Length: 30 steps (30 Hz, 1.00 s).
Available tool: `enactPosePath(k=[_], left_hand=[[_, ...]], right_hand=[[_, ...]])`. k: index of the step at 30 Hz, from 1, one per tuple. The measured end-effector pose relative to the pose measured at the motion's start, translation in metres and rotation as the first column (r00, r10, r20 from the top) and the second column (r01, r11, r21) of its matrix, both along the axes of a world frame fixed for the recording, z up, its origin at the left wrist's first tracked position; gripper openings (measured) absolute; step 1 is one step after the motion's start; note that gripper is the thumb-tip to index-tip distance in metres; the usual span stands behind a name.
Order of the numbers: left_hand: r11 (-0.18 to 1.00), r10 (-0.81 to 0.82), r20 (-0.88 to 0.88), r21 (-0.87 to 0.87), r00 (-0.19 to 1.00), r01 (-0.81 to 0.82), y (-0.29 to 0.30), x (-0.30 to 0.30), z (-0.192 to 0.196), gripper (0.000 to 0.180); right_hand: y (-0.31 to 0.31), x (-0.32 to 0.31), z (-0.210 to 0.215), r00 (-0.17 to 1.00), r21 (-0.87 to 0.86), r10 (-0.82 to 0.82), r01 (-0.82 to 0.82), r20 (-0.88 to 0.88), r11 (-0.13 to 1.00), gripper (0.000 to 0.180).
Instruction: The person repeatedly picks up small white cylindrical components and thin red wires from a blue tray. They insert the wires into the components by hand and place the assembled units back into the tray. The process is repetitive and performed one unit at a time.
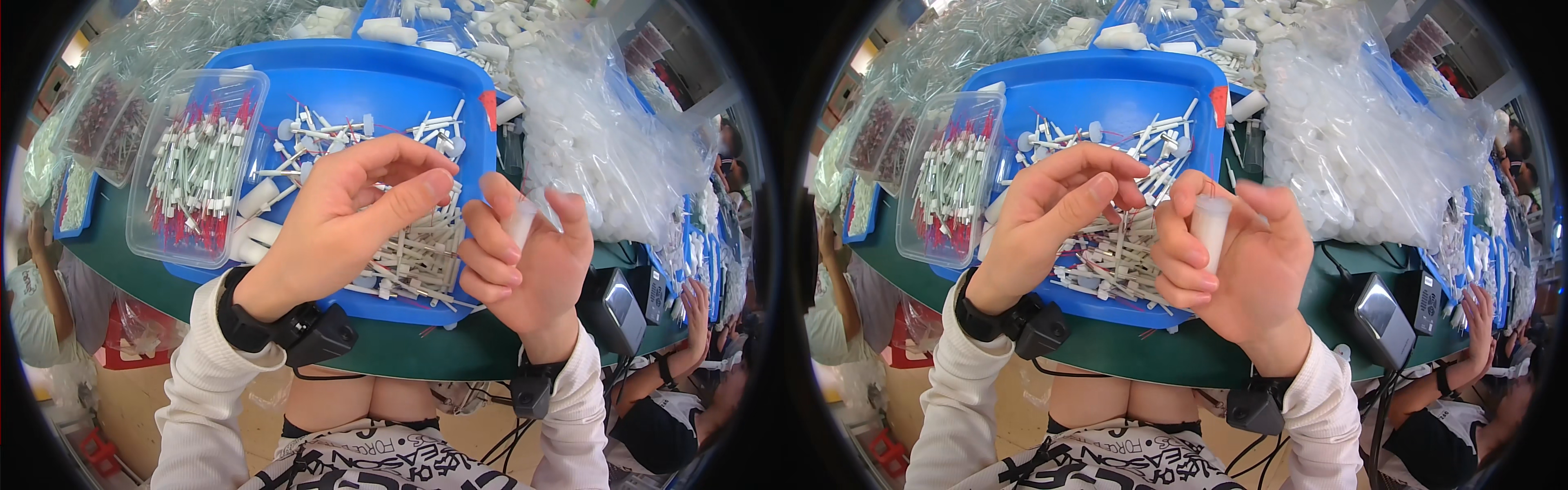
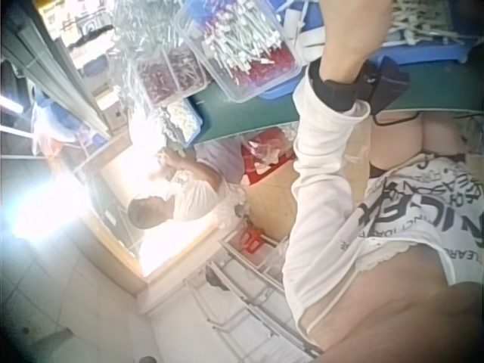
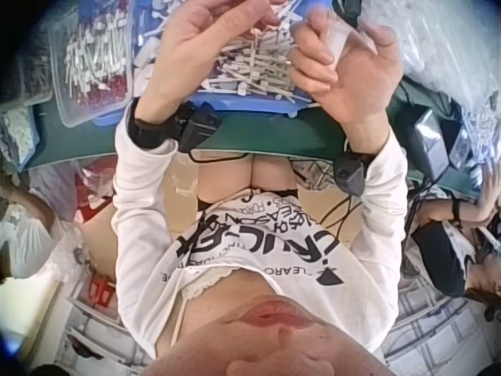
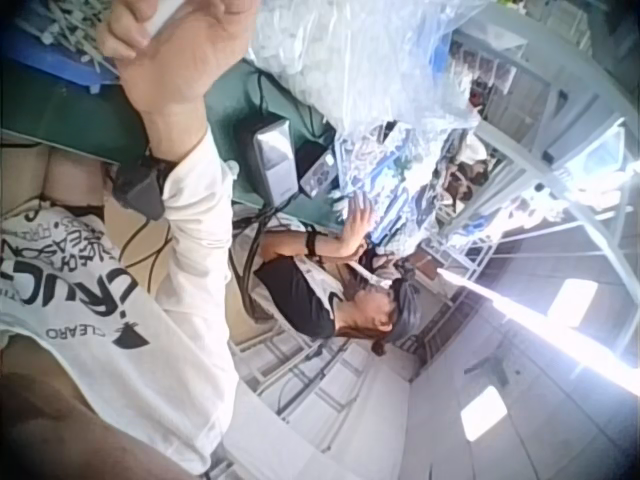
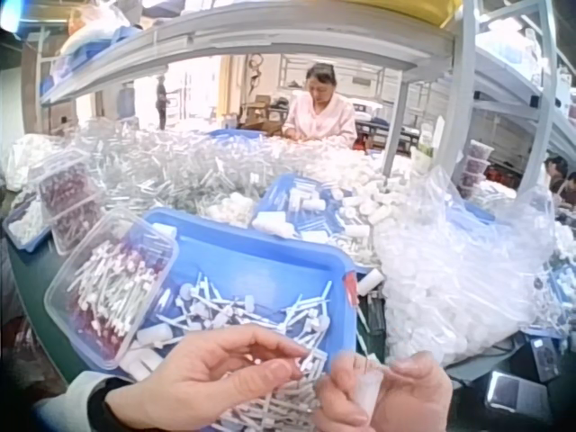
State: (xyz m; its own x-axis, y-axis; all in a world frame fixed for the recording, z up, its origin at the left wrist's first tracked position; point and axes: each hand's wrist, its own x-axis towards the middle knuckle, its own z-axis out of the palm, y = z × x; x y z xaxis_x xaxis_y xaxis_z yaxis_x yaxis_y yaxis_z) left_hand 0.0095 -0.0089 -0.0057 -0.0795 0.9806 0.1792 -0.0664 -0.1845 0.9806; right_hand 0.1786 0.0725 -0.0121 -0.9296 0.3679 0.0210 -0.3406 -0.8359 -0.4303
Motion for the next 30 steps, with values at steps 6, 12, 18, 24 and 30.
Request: enactPosePath(k=[6, 12, 18, 24, 30], left_hand=[[1.000, -0.014, -0.024, -0.009, 1.000, 0.014, 0.001, -0.001, 0.001, 0.029], [1.000, -0.013, -0.048, -0.016, 0.999, 0.012, 0.000, -0.001, 0.001, 0.029], [1.000, -0.013, -0.029, -0.015, 0.999, 0.013, 0.000, 0.000, 0.002, 0.028], [1.000, -0.016, -0.090, 0.018, 0.996, 0.018, 0.000, 0.000, 0.003, 0.030], [0.968, 0.084, -0.423, 0.251, 0.902, 0.027, 0.000, 0.005, 0.001, 0.037]], right_hand=[[0.000, 0.004, 0.005, 0.998, -0.001, 0.056, -0.056, 0.037, 0.998, 0.031], [0.001, 0.005, 0.005, 0.996, -0.007, 0.088, -0.088, 0.033, 0.996, 0.034], [-0.001, 0.004, 0.009, 0.994, -0.037, 0.106, -0.106, -0.003, 0.994, 0.041], [0.002, -0.001, -0.001, 1.000, 0.014, 0.020, -0.020, 0.015, 1.000, 0.061], [-0.006, -0.006, 0.010, 0.957, 0.166, -0.069, 0.022, 0.280, 0.986, 0.063]])
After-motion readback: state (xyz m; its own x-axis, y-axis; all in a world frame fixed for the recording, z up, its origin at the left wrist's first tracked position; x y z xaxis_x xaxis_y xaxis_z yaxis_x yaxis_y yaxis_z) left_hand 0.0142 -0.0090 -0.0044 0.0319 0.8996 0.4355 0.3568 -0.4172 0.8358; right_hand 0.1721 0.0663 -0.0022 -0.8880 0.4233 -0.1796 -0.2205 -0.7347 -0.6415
